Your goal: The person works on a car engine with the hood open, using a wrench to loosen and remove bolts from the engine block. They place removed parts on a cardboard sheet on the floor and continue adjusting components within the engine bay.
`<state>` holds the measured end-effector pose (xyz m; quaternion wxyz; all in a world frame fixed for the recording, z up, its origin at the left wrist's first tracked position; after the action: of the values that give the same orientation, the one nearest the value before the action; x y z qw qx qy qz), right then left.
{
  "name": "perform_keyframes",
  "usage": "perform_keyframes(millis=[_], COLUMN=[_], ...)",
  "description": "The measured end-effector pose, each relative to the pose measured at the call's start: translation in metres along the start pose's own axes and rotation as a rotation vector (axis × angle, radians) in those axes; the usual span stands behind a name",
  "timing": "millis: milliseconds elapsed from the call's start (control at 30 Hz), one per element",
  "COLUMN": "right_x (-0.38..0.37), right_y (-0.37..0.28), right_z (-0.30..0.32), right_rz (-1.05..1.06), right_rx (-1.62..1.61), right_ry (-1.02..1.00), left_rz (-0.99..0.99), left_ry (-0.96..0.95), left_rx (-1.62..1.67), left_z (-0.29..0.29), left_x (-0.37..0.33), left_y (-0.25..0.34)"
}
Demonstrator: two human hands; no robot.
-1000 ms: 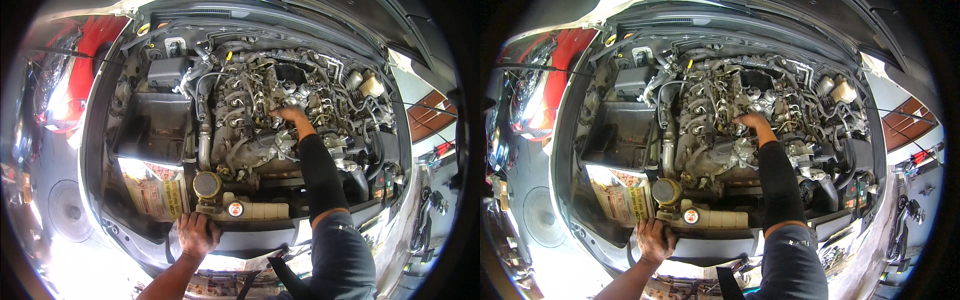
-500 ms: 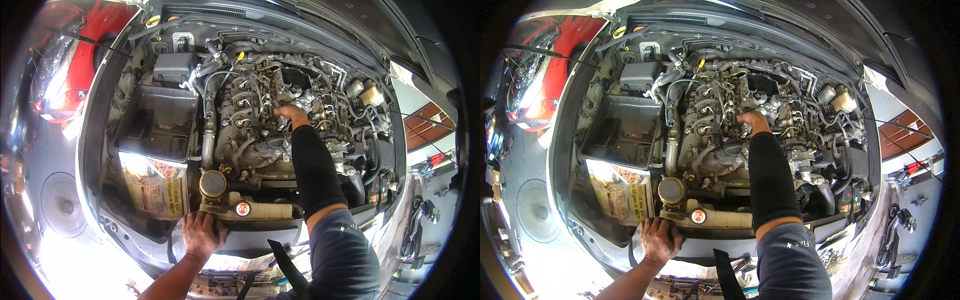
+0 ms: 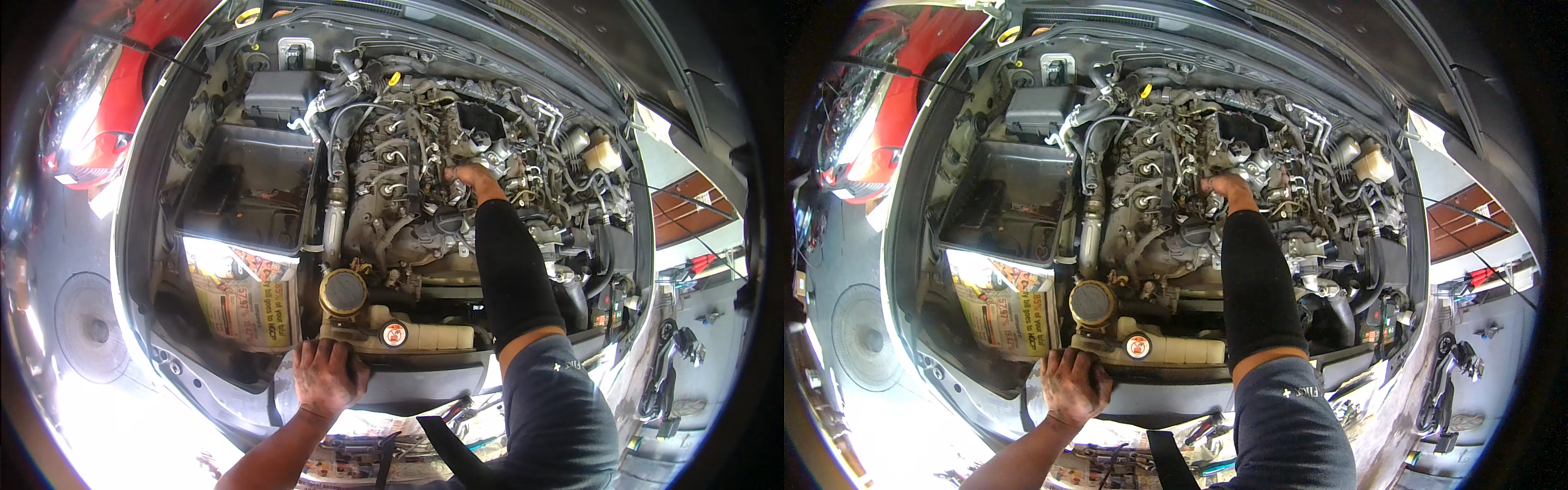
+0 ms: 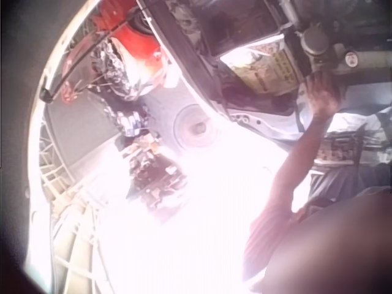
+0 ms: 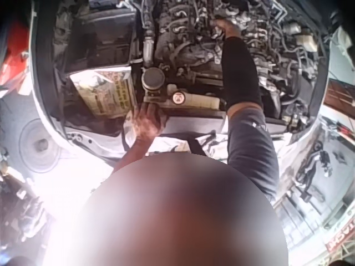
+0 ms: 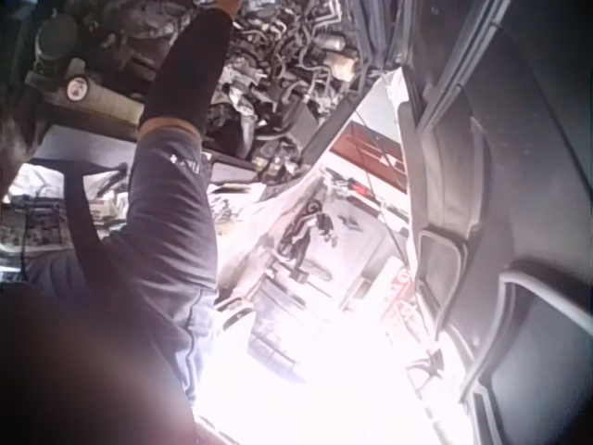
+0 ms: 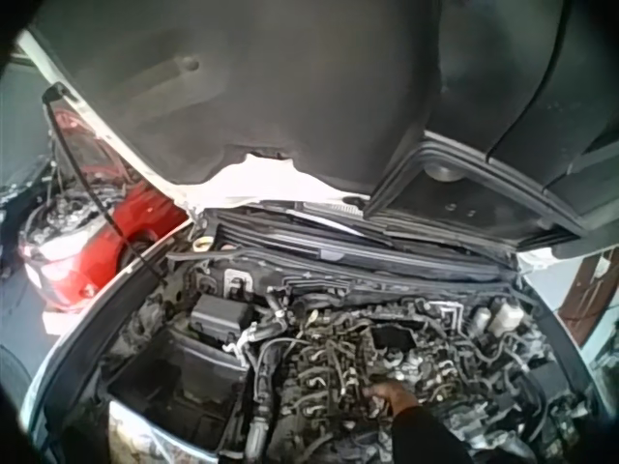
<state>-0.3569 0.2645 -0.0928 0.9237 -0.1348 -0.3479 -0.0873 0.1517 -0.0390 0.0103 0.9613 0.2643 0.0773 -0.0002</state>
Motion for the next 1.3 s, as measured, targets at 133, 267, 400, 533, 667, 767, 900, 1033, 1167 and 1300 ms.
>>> perform_keyframes(millis=[133, 267, 400, 533, 667, 767, 900, 1033, 1167, 1300], right_x=[0.004, 0.005, 0.007, 0.017, 0.025, 0.024, 0.021, 0.032, 0.052, 0.063], right_y=[-0.004, -0.005, -0.001, 0.003, 0.004, 0.004, -0.003, -0.013, -0.021, -0.024], right_z=[0.000, 0.000, 0.005, 0.012, 0.011, 0.012, 0.015, 0.016, 0.014, 0.018], right_rz=[-0.049, -0.009, 0.074, -0.056, -0.025, 0.012, 0.053, -0.040, -0.049, -0.078], right_rx=[0.132, 0.072, -0.105, -0.169, -0.079, 0.016, 0.369, 0.251, 0.210, 0.188], right_ry=[0.125, 0.060, -0.085, 0.033, 0.121, 0.193, 0.240, 0.376, 0.382, 0.385], left_rz=[0.007, 0.024, 0.011, 0.003, 0.009, -0.005, -0.016, -0.021, -0.024, -0.021], left_ry=[-0.006, -0.021, -0.002, 0.003, -0.012, -0.003, 0.014, 0.029, 0.027, 0.026], left_rx=[-0.002, -0.016, -0.003, -0.007, 0.009, 0.009, 0.009, 0.012, 0.003, 0.008], left_z=[0.000, -0.001, -0.001, 0.000, 0.000, 0.001, 0.000, 0.000, 0.000, 0.000], left_x=[0.001, 0.001, 0.001, 0.001, 0.001, 0.001, 0.000, 0.000, 0.000, 0.001], left_y=[0.000, 0.000, 0.000, -0.001, -0.002, -0.001, -0.001, -0.001, -0.001, 0.000])
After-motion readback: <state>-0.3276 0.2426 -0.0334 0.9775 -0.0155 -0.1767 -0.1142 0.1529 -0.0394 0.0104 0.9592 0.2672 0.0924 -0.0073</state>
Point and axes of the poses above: each hand's wrist, its own x-axis away from the middle knuckle, its own z-axis out of the back of the hand, y = z × x, the point moved 1 cm from there along -x, towards the middle knuckle, and after that the axes turned 5 degrees about -y, right-handed, at the moved point
